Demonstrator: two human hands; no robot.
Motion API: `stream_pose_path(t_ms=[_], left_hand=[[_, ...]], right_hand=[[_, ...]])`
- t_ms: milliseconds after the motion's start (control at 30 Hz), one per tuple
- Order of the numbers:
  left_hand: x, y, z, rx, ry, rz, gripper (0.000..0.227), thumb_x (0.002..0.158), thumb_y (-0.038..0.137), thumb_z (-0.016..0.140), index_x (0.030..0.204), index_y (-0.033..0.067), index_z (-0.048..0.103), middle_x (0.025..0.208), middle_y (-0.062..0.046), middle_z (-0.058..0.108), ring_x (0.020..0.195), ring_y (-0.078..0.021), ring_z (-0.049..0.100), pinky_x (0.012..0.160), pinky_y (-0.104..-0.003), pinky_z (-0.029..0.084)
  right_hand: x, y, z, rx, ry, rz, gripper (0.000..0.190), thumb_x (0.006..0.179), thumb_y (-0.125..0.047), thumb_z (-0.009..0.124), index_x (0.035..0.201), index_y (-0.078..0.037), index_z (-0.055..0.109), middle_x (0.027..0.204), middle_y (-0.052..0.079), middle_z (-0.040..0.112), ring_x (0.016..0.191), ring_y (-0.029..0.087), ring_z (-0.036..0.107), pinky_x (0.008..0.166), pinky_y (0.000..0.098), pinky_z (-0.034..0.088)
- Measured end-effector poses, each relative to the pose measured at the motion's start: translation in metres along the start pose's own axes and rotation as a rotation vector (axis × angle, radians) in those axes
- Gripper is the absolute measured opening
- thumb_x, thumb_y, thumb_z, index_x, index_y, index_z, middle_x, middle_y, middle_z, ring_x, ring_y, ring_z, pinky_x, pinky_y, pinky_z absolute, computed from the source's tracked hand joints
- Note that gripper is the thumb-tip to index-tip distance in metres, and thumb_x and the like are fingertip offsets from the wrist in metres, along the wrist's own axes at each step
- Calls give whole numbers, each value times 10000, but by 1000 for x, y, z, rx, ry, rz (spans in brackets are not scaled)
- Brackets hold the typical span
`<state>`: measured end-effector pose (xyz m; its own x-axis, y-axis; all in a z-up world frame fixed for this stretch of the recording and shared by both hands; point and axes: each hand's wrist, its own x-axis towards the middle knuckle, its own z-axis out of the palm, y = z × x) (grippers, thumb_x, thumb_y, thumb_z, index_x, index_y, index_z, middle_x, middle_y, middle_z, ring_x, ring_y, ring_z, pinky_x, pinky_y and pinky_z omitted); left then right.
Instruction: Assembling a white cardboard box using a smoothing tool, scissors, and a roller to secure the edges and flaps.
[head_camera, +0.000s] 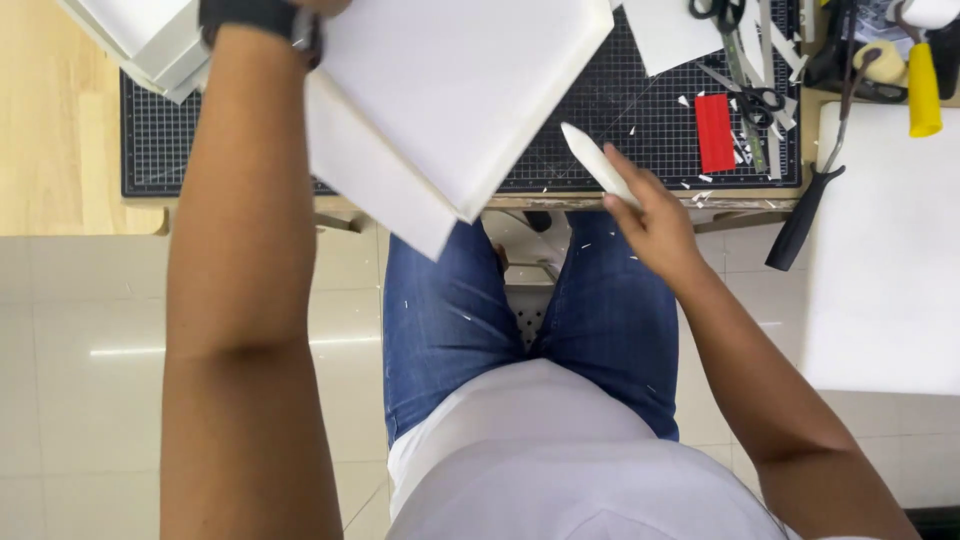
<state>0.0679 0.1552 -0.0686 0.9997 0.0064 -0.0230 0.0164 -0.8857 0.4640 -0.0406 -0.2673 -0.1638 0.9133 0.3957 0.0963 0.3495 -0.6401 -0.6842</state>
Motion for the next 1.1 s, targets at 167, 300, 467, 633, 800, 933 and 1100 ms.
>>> stream_pose_path(t_ms=[167, 300, 467, 633, 800, 933, 1100], left_hand=[[1, -33, 43, -152, -235, -163, 661, 890, -47, 486, 1537, 66, 423, 1440, -186, 567, 1291, -365, 535, 1033, -486, 445], [-6, -56, 132, -13, 4, -233, 731, 868, 17, 604, 1551, 158, 384, 1403, -161, 568, 1227, -352, 548, 962, -489, 546], [2, -9, 205, 436, 58, 266, 936, 898, 480, 753, 1645, 204, 261, 1636, -199, 346, 1508, -418, 226, 1133, -619, 291], [-1, 49, 205, 512, -402, 99, 1061, 788, 755, 714, 1620, 385, 170, 1713, -50, 77, 1530, -450, 99, 962, -643, 436], [-2, 58, 189, 503, -464, 86, 1059, 793, 720, 735, 1619, 372, 170, 1719, -57, 63, 1537, -455, 93, 956, -634, 461], [2, 54, 195, 525, -442, 112, 1063, 790, 743, 722, 1622, 372, 173, 1715, -68, 84, 1529, -465, 120, 931, -628, 475], [4, 52, 199, 565, -411, 122, 1075, 767, 778, 711, 1618, 377, 189, 1709, -66, 116, 1518, -460, 150, 877, -599, 506]], right_hand=[[-38, 40, 5, -64, -2, -27, 537, 1071, -346, 601, 1581, -337, 433, 1227, 38, 657, 895, 163, 609, 625, 304, 482], [-38, 43, 13, -244, 55, -323, 448, 1109, -261, 613, 1540, -324, 508, 905, -53, 568, 610, 87, 427, 463, 237, 386], [-31, 52, 19, -318, 114, -449, 451, 1092, -222, 667, 1520, -301, 548, 880, -69, 547, 597, 93, 413, 447, 250, 411], [17, 87, 2, -386, -104, -221, 511, 1089, -222, 667, 1516, -436, 489, 844, -80, 536, 569, 83, 503, 301, 201, 380], [104, 146, -23, -557, 135, -244, 541, 1094, -158, 720, 1570, -345, 544, 959, -23, 666, 699, 132, 571, 499, 270, 471], [159, 160, -38, -623, 299, -186, 368, 1118, -188, 717, 1475, -268, 685, 886, -70, 667, 621, 85, 573, 487, 260, 422], [160, 134, -41, -394, 292, 39, 425, 1137, -236, 617, 1551, -240, 523, 1176, 121, 673, 783, 299, 642, 759, 528, 506]])
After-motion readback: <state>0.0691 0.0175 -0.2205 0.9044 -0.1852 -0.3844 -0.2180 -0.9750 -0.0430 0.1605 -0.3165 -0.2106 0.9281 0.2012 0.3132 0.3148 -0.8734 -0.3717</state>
